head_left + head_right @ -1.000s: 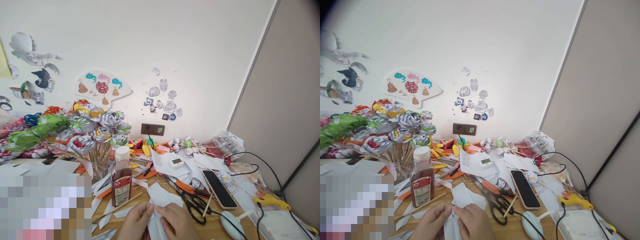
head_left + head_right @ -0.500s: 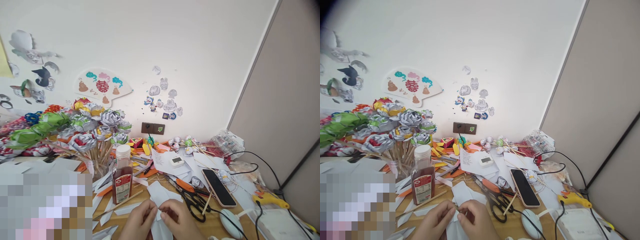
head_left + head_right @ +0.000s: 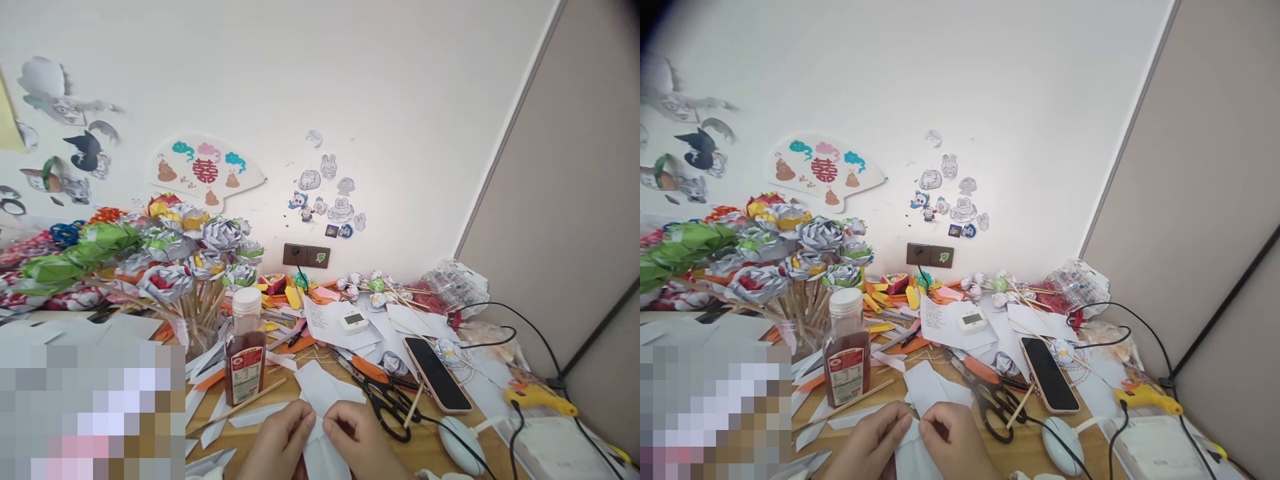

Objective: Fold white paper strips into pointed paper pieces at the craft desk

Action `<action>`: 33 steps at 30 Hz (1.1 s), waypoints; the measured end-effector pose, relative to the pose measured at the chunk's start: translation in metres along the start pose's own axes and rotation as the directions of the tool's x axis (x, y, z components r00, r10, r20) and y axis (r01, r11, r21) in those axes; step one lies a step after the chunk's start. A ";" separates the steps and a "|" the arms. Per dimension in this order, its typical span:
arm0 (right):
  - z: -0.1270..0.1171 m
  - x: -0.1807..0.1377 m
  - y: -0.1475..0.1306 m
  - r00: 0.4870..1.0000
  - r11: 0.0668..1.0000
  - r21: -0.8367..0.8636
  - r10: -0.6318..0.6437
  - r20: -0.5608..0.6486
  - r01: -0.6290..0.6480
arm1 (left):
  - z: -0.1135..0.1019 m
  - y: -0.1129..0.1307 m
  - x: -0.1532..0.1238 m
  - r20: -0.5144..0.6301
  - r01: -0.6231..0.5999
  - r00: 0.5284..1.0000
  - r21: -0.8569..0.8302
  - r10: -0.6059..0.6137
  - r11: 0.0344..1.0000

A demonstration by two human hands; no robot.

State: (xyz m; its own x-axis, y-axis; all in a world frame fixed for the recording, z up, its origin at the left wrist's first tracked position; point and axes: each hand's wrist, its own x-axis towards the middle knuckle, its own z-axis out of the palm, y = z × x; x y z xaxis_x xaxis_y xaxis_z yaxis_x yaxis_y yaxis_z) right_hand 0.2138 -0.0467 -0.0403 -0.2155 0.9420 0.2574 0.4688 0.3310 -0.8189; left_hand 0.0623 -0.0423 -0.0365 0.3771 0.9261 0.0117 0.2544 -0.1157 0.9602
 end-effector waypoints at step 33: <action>0.001 -0.001 0.000 0.998 0.999 -0.019 -0.033 0.045 0.034 | -0.003 0.007 0.000 0.019 -0.063 0.998 0.166 0.060 0.984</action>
State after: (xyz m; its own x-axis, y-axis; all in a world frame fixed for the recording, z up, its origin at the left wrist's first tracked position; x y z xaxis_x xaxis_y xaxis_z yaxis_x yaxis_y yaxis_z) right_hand 0.2136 -0.0477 -0.0413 -0.2696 0.9270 0.2607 0.4776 0.3638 -0.7997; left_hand 0.0611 -0.0421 -0.0285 0.4083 0.9106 0.0645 0.3743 -0.2314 0.8980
